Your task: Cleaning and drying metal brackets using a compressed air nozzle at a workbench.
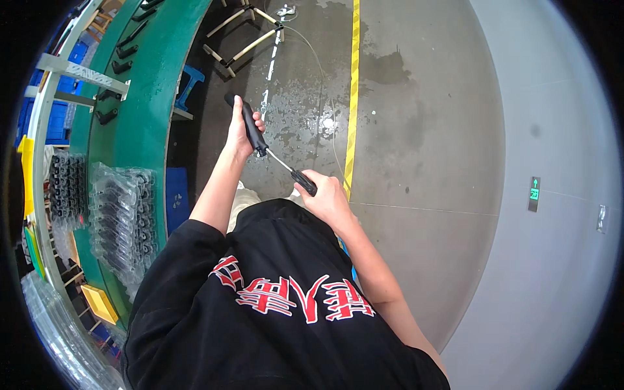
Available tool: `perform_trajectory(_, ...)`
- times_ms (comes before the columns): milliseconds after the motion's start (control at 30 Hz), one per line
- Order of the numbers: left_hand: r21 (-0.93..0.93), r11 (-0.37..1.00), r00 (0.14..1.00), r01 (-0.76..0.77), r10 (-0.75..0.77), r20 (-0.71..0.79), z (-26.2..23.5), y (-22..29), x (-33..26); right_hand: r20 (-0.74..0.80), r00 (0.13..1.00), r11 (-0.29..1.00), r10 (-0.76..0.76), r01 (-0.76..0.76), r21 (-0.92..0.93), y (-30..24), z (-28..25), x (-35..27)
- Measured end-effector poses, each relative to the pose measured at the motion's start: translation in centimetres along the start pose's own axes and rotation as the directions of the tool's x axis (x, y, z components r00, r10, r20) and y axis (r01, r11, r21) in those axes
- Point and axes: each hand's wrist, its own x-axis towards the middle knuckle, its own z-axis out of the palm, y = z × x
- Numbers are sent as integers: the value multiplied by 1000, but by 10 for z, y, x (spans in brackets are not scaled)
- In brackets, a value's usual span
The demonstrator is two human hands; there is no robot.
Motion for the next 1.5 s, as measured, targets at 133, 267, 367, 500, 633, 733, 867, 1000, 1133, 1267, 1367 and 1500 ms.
perform_trajectory(133,36,999,1000,11,-11,22,0,1,-6,5,1000,1000,11,-11,-28,-1,0,3)
perform_trajectory(267,61,998,997,35,-38,61,-2,-2,-6,-4,1000,999,19,-19,-38,-2,1,8)
perform_trajectory(367,73,996,996,44,-49,75,-4,-7,-5,-16,1000,999,15,-16,-37,-4,0,15)
perform_trajectory(500,110,994,995,23,-33,90,0,-14,-9,-16,1000,999,27,-28,-39,-8,-4,22)
perform_trajectory(633,173,982,978,73,-105,181,2,-12,-22,-104,994,1000,22,-22,-6,-6,-8,35)
perform_trajectory(733,229,965,948,124,-184,261,2,-10,-32,-229,973,993,17,11,120,12,-10,52)
perform_trajectory(867,395,908,674,136,-377,635,-3,-14,-39,-227,965,731,131,60,680,8,-17,73)
perform_trajectory(1000,327,908,570,262,-419,706,15,-9,-67,-214,976,726,38,120,677,9,-33,71)
perform_trajectory(1133,200,942,780,271,-336,528,23,-1,-66,-142,990,778,-4,92,621,4,-37,41)
perform_trajectory(1267,-198,969,969,149,-103,223,10,12,-39,6,983,980,-185,184,78,-6,-30,-19)
perform_trajectory(1367,-383,901,972,203,-140,188,-23,19,-14,16,967,965,-255,254,64,-1,-12,-36)
perform_trajectory(1500,-421,874,962,241,-159,221,-19,21,-13,-29,966,965,-257,258,44,6,-6,-31)
